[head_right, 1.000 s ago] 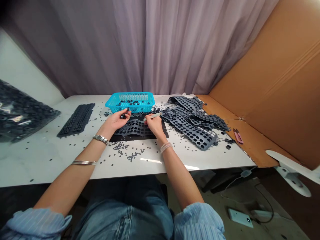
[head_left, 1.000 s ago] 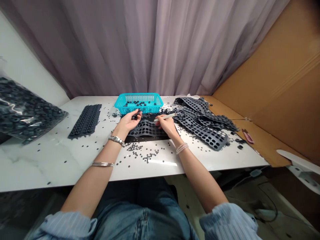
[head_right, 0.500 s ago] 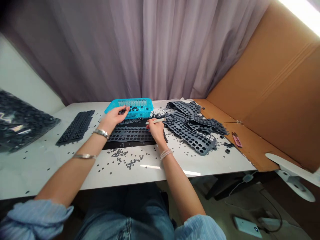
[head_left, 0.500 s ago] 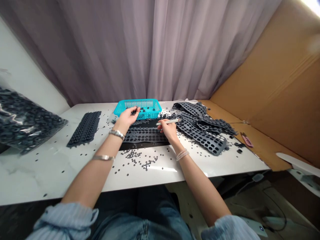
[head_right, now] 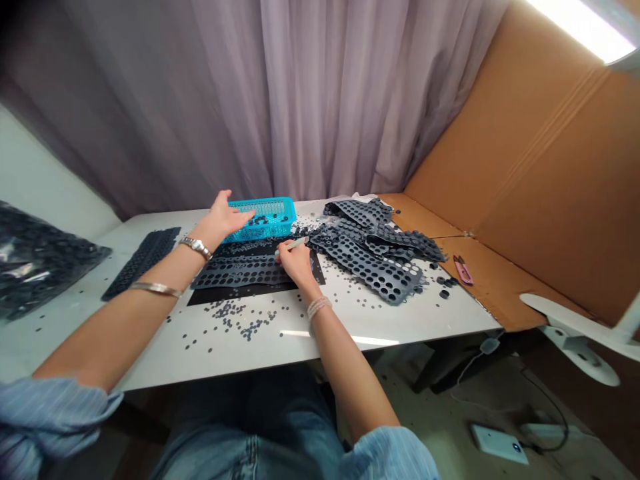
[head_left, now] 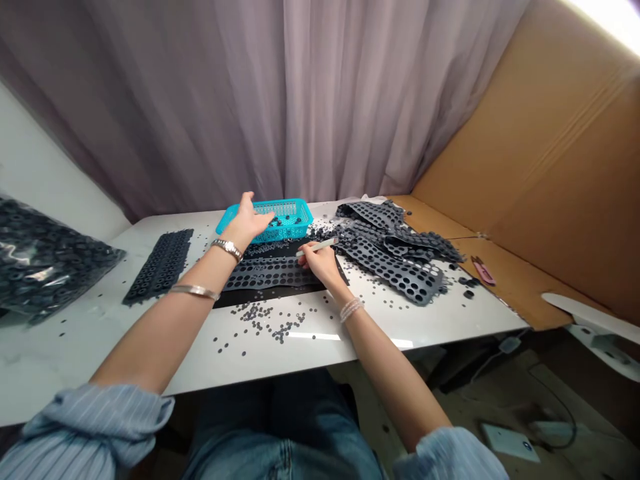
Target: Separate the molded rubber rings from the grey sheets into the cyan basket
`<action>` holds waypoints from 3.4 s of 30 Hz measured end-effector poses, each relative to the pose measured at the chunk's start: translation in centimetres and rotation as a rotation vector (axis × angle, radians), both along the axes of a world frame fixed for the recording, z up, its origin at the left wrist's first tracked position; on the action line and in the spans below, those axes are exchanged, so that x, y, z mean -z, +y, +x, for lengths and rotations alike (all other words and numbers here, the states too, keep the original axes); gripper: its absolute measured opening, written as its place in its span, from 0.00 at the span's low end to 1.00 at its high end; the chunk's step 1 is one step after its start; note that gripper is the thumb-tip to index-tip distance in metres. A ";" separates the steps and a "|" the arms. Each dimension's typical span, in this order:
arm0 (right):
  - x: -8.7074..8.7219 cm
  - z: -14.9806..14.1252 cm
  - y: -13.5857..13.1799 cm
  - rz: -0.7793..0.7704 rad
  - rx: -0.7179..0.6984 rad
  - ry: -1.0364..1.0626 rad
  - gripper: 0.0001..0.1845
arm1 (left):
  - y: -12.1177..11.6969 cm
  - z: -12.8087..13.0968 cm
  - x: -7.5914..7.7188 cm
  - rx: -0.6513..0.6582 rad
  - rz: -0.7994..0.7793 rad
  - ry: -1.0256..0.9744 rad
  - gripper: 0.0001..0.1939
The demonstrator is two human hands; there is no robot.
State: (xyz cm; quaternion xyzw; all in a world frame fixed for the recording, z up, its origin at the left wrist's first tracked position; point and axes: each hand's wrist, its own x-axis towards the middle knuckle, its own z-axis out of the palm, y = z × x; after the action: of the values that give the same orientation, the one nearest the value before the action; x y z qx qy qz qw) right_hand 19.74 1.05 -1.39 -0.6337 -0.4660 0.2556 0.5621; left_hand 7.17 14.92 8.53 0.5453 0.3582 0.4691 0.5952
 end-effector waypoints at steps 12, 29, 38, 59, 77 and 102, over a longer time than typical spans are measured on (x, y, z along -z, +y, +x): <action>0.8 -0.8 0.7 -0.014 -0.045 -0.124 0.11 | -4.6 -3.2 8.4 0.140 0.510 0.669 0.09; 0.4 -1.3 0.8 -0.017 0.009 -0.231 0.11 | -3.2 -4.9 7.2 0.039 -0.016 0.010 0.04; 1.1 0.2 0.7 -0.001 0.239 -0.114 0.14 | -3.1 -5.4 8.1 0.183 -0.435 -0.305 0.11; 1.2 -1.3 1.3 0.095 -0.011 -0.122 0.12 | -4.2 -4.1 8.8 0.064 0.108 0.267 0.06; 0.7 -2.0 1.6 0.002 0.001 -0.269 0.08 | -4.3 -2.8 10.3 0.024 0.399 0.497 0.07; -0.4 -3.0 3.2 0.067 0.160 0.007 0.12 | -2.9 -6.9 7.7 0.198 -0.568 -0.440 0.05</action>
State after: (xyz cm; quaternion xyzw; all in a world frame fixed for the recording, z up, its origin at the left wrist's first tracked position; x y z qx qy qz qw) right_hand 16.77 4.28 -1.01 -0.6488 -0.4201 0.1965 0.6033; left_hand 0.24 11.99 0.86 0.2765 0.2831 0.3973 0.8280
